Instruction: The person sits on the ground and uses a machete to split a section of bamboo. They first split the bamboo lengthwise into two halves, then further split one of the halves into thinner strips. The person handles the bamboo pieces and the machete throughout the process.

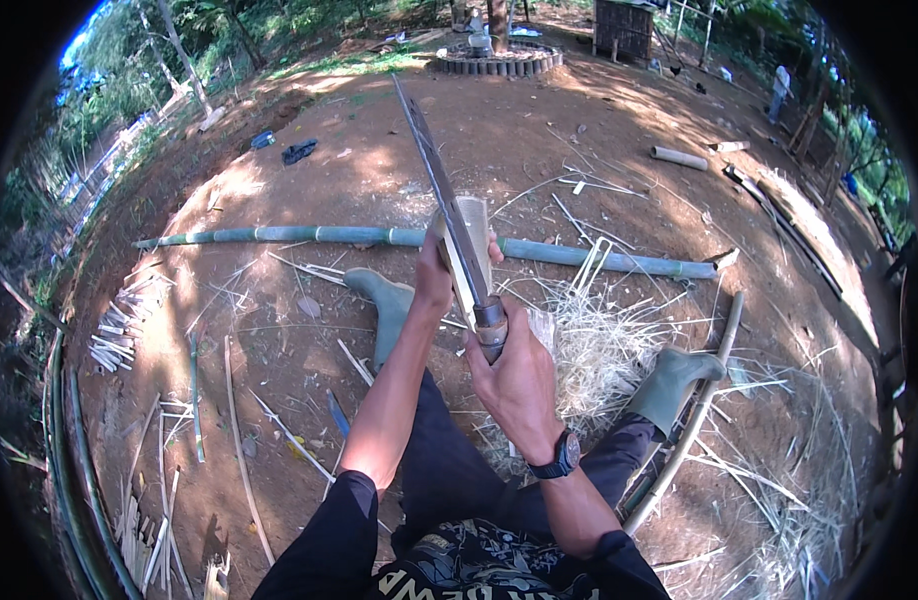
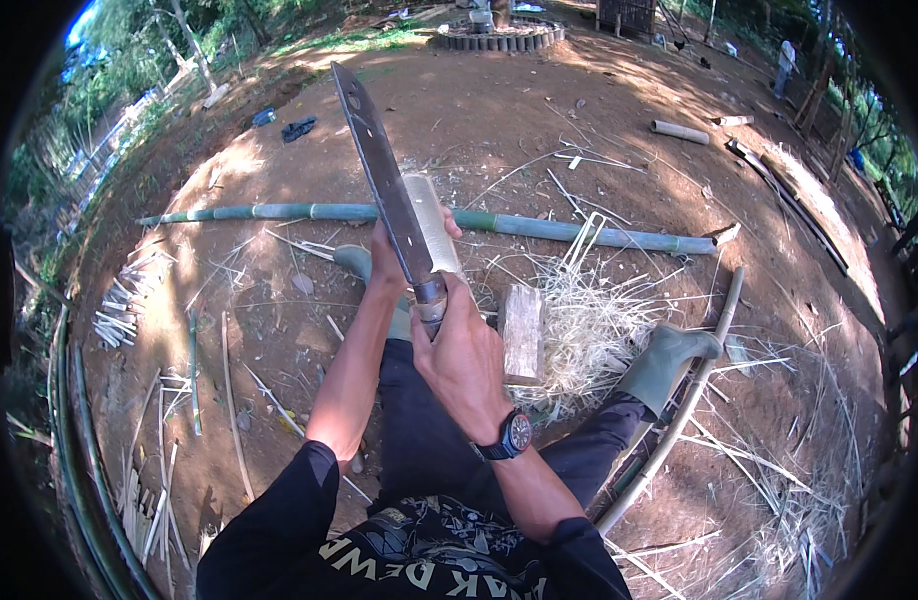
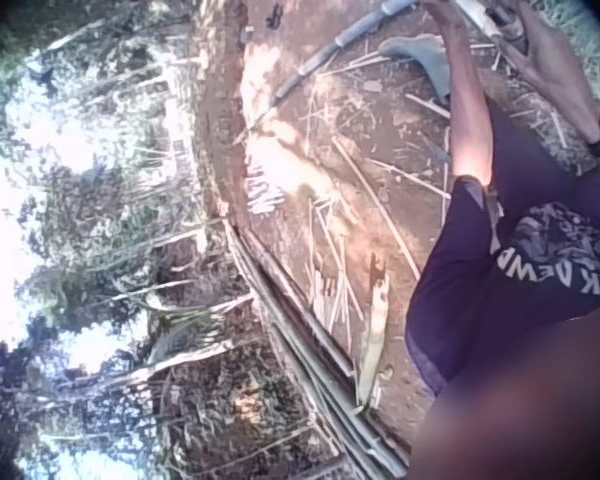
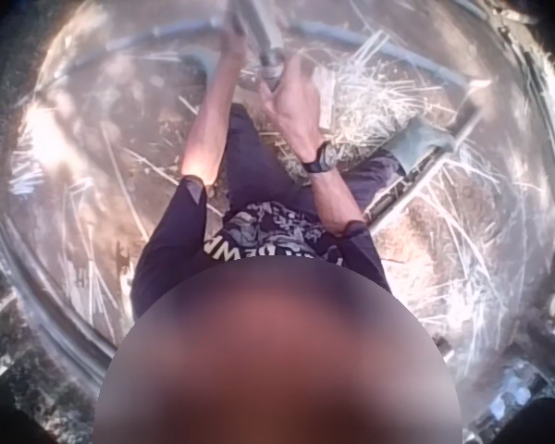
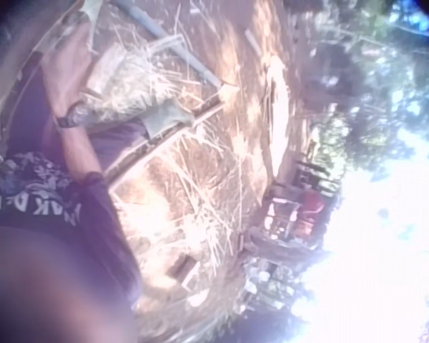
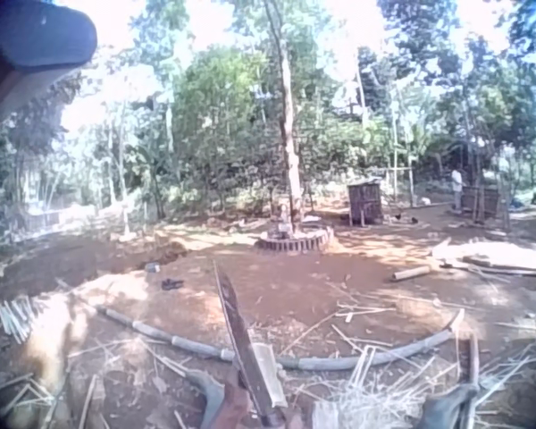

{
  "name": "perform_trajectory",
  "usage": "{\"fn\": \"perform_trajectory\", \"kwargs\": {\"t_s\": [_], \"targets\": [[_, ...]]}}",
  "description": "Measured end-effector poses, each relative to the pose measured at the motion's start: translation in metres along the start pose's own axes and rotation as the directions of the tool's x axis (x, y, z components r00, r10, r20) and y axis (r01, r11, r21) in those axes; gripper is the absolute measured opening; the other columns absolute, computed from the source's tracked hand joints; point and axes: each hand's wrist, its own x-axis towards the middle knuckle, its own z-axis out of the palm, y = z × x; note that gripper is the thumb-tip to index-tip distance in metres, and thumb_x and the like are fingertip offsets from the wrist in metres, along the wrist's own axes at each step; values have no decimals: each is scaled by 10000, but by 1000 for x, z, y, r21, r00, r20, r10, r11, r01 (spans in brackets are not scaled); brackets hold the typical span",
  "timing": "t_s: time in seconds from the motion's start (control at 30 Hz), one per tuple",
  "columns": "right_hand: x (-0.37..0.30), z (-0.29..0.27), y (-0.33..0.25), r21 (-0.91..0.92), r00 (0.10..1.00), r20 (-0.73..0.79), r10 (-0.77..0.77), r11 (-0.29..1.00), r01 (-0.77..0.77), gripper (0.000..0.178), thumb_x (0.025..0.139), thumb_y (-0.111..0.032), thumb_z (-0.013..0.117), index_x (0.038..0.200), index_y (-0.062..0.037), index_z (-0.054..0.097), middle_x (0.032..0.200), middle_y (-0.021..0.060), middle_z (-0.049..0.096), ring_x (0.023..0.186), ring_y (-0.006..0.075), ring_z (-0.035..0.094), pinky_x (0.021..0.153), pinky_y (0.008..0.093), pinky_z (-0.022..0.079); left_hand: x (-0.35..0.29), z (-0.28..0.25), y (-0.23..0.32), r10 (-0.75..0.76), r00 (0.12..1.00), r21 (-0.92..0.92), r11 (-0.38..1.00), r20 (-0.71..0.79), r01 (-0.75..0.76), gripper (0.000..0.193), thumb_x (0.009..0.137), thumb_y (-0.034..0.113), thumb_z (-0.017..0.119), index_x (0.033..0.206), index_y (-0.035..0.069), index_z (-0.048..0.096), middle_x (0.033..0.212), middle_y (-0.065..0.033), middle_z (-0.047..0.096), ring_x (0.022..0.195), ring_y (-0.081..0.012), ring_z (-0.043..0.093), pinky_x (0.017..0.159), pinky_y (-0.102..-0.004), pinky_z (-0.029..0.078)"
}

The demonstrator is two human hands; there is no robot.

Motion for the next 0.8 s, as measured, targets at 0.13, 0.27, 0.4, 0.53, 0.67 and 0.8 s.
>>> {"fn": "perform_trajectory", "kwargs": {"t_s": [0.13, 0.27, 0.4, 0.53, 0.67, 0.8], "targets": [[-1, 7, 3, 18, 999, -25, -37, 999, 38, 491, 855, -140, 678, 1253, 23, 441, 971, 280, 654, 780, 441, 670, 642, 501, 531, 0, 3, 0, 56, 998, 113, 992, -25, -53, 543, 1026, 416, 238, 1178, -5, 545, 843, -147, 669, 785, -261, 677, 739, -383, 549], [2, 8, 3, 36, 999, -19, -43, 998, 44, 499, 845, -128, 680, 1255, 24, 441, 965, 284, 649, 769, 441, 668, 634, 503, 532, 1, 2, -2, 79, 996, 121, 990, -47, -73, 519, 1019, 416, 272, 1144, 3, 560, 828, -145, 671, 769, -252, 674, 732, -380, 548], [2, 10, 4, 45, 998, -30, -52, 998, 54, 509, 836, -115, 682, 1261, 26, 440, 966, 290, 648, 763, 445, 667, 629, 504, 533, 4, -2, -7, 116, 992, 123, 986, -50, -110, 502, 1014, 414, 293, 1140, 9, 560, 822, -143, 670, 761, -244, 674, 725, -376, 548], [2, 13, 6, 26, 996, -71, -55, 998, 57, 527, 826, -101, 715, 1278, -3, 463, 913, 255, 662, 774, 427, 679, 627, 465, 528, 6, -5, -10, 128, 992, 140, 982, -13, -125, 491, 1012, 420, 307, 1142, 16, 554, 848, -141, 666, 765, -242, 674, 712, -380, 548], [2, 15, 6, 23, 997, -65, -51, 998, 53, 527, 821, -100, 721, 1274, -4, 470, 915, 254, 665, 772, 424, 681, 621, 459, 530, 4, -3, -13, 77, 991, 68, 995, -114, -69, 513, 1011, 446, 298, 1116, 17, 559, 866, -140, 664, 767, -245, 671, 717, -379, 545], [2, 16, 9, 20, 990, -116, -75, 997, 78, 523, 822, -102, 725, 1270, -2, 475, 909, 246, 670, 760, 411, 687, 621, 452, 532, 4, 1, -11, 65, 992, 67, 996, -112, -57, 536, 1015, 455, 274, 1110, 13, 561, 863, -143, 664, 761, -247, 663, 739, -382, 541]]}}
